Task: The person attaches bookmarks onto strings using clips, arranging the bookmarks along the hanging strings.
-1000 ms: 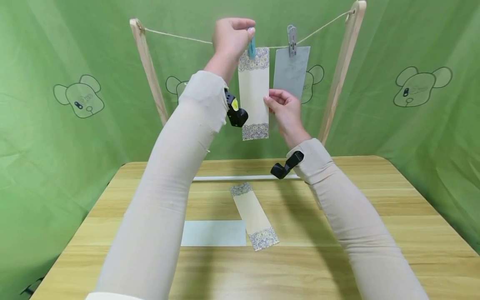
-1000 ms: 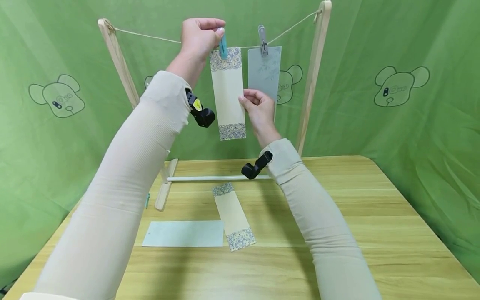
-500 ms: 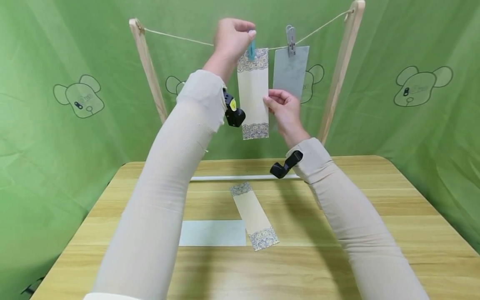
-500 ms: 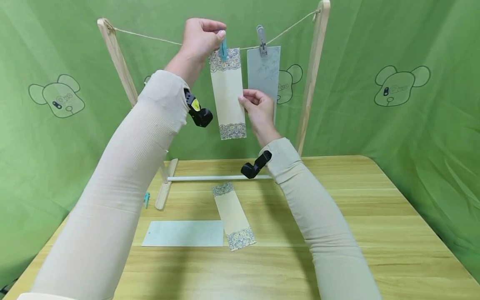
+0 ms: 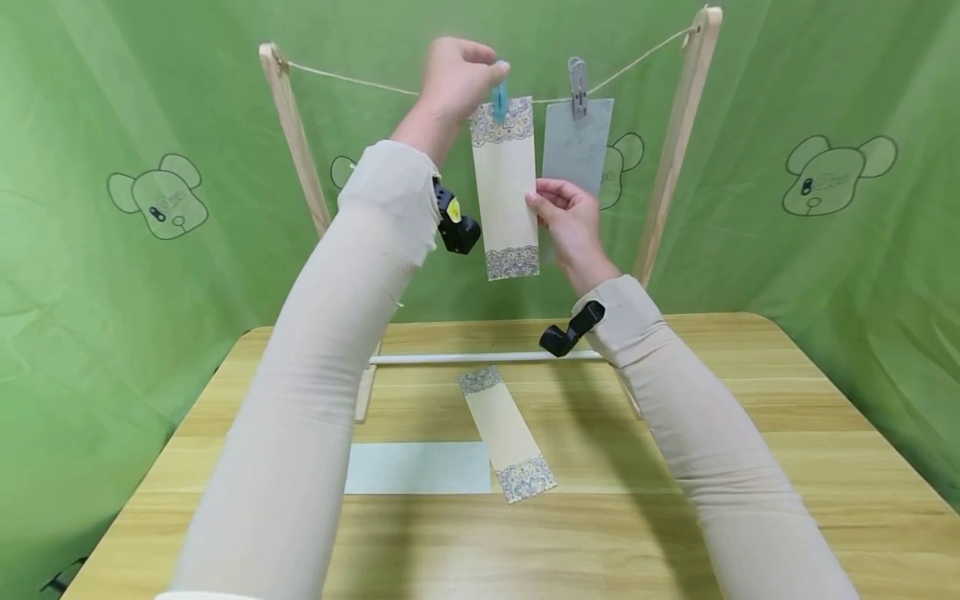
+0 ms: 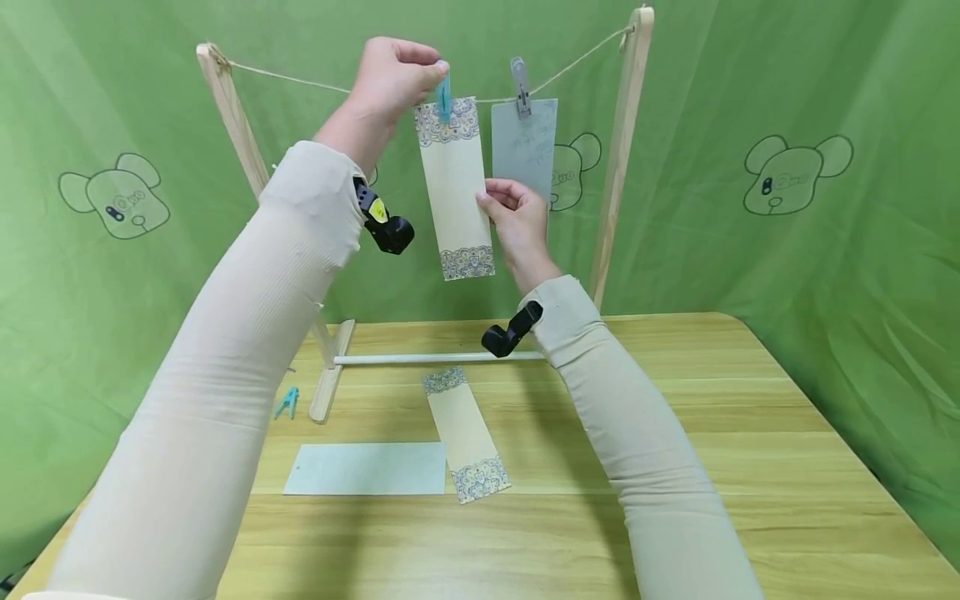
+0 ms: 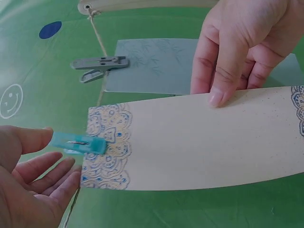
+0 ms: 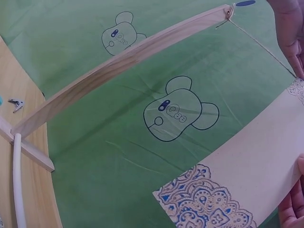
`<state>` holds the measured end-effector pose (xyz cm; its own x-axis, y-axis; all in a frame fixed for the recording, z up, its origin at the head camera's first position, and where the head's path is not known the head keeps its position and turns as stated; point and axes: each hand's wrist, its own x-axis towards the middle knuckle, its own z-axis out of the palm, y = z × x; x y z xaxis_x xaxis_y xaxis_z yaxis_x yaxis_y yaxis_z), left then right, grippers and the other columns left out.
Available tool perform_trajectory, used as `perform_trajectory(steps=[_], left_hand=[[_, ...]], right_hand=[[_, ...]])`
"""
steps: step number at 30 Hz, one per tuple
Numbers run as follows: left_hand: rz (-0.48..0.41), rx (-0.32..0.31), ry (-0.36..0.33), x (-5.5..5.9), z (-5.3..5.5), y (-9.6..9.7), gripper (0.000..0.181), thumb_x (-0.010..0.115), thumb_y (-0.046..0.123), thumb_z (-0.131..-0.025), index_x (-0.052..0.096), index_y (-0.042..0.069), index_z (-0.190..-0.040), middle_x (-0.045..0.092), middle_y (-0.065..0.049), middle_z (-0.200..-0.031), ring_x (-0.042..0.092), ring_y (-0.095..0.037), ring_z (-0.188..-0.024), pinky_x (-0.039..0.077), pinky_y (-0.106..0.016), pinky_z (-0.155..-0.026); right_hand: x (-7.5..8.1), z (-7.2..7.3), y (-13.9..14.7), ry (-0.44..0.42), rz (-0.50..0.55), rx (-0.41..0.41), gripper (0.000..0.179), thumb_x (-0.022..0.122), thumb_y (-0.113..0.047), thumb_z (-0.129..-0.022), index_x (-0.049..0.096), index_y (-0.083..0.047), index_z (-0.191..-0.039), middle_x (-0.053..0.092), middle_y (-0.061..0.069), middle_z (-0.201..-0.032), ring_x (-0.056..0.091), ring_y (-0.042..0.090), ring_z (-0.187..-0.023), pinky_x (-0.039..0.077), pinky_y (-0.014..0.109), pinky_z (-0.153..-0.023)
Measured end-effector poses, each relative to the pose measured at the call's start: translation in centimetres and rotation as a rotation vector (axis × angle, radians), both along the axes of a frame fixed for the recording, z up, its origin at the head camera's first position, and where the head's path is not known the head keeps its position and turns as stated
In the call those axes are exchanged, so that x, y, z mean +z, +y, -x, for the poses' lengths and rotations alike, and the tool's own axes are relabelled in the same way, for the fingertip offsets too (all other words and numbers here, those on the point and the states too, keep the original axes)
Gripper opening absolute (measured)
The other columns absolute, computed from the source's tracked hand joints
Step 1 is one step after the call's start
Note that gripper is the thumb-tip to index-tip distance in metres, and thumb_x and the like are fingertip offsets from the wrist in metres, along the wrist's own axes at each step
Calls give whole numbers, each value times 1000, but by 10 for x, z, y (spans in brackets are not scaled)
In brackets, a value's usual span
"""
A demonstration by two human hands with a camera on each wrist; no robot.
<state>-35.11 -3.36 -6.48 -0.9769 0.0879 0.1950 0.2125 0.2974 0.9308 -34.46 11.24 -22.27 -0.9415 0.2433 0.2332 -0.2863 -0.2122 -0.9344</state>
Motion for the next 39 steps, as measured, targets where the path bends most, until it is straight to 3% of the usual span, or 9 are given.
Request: perform_trajectory(steps=[5,9,14,19,27,32,39], left_hand=[[-36,9,26,2,-5,-7,42,63,18,-91,53,14,-132,52,6,-135,44,-3,-124,34,-13,-102],[-81,-8,86,-2,-13,-19,40,63,18,-91,55,15,-130,55,5,-132,47,-2,-121,35,-12,-100],[-64,-7,124,-13,-25,-41,39,64,21,-90,56,15,-128,56,5,-131,49,-4,-119,37,-12,-99],[-13,-26,163,-35,-34,-62,41,63,20,-90,55,12,-130,57,1,-131,51,-7,-117,39,-11,-98],[54,-60,203,-92,-47,-104,42,63,21,-91,54,8,-130,56,-7,-131,54,-14,-116,42,-18,-98],[47,-47,163,-141,-56,-131,41,60,20,-92,53,5,-130,55,-12,-132,53,-20,-118,42,-25,-101],[23,-55,68,-215,-77,-151,44,60,22,-92,51,4,-131,55,-11,-132,53,-22,-119,42,-26,-103]], right_hand=[[-2,2,1,-18,-10,-4,16,68,2,-83,67,-7,-96,64,-1,-83,57,9,-74,50,16,-66],[-4,3,1,1,-34,7,14,68,2,-83,67,-8,-92,64,-1,-82,57,9,-73,50,17,-67],[-7,6,3,21,-94,35,12,68,2,-83,67,-9,-88,64,-1,-82,57,9,-74,51,21,-72],[-8,7,6,38,-106,48,10,68,1,-84,67,-8,-88,63,-2,-79,56,8,-70,50,18,-67],[-16,3,17,46,-236,111,17,67,-6,-86,66,-4,-103,68,-1,-89,63,11,-82,52,20,-79],[-29,-4,30,31,-305,144,27,65,-9,-88,62,0,-114,69,3,-101,64,9,-88,52,20,-84],[-58,-15,42,-52,-411,172,35,64,-19,-90,59,-2,-121,66,4,-113,61,10,-94,49,24,-88]])
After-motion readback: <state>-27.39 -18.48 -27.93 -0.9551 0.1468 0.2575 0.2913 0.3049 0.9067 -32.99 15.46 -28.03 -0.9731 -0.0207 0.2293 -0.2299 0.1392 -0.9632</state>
